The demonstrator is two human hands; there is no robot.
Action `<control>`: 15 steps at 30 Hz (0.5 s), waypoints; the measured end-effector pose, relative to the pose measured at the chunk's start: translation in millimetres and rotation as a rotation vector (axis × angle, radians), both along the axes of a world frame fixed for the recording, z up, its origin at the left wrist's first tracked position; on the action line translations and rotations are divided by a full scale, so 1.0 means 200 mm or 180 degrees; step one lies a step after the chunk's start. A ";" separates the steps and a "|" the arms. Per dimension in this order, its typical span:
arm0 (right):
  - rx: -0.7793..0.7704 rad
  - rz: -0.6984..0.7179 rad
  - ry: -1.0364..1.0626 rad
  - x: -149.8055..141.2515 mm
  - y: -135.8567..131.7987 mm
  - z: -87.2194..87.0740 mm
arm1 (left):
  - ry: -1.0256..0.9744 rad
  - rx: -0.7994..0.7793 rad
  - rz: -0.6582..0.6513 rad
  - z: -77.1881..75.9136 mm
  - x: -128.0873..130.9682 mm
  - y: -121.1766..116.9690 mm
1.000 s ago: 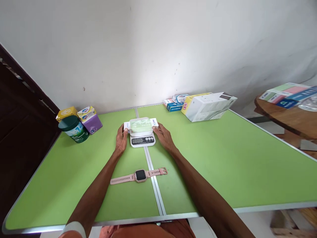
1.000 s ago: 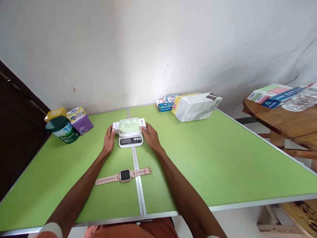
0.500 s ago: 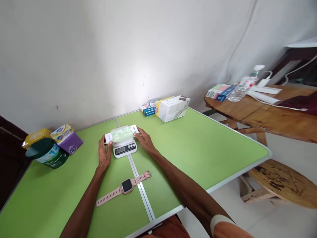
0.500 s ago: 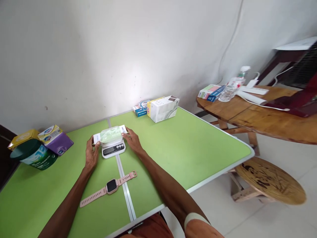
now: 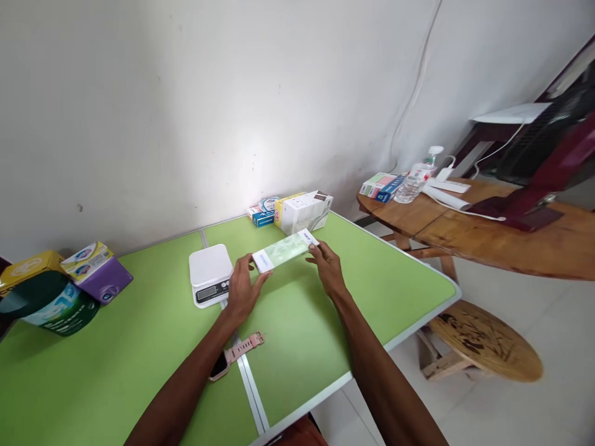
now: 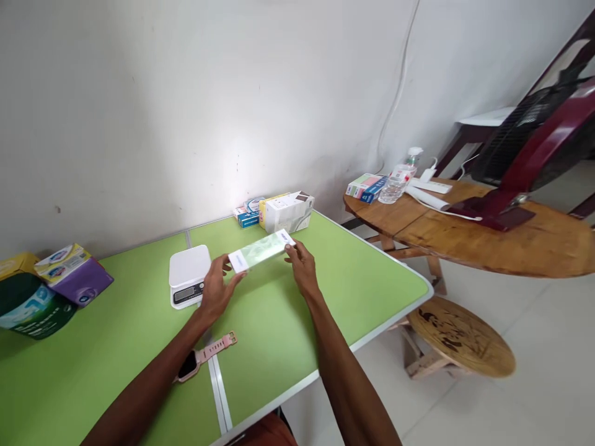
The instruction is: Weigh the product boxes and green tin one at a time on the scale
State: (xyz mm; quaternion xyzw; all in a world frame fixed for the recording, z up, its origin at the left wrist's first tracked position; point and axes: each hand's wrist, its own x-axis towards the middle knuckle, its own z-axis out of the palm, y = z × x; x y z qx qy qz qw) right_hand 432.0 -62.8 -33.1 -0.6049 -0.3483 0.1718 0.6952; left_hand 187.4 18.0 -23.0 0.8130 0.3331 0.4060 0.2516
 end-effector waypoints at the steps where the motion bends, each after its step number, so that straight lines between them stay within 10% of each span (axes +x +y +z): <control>1: -0.0138 -0.0160 -0.0076 0.06 -0.05 -0.02 | 0.0092 -0.0122 -0.0099 -0.03 0.07 -0.02; 7: -0.0822 -0.0961 -0.0507 0.25 -0.16 -0.12 | 0.1154 -0.0344 -0.0177 -0.05 0.32 -0.03; 15: -0.1026 -0.1018 -0.1023 0.13 -0.08 -0.20 | 0.1383 -0.0211 -0.0134 -0.06 0.47 0.14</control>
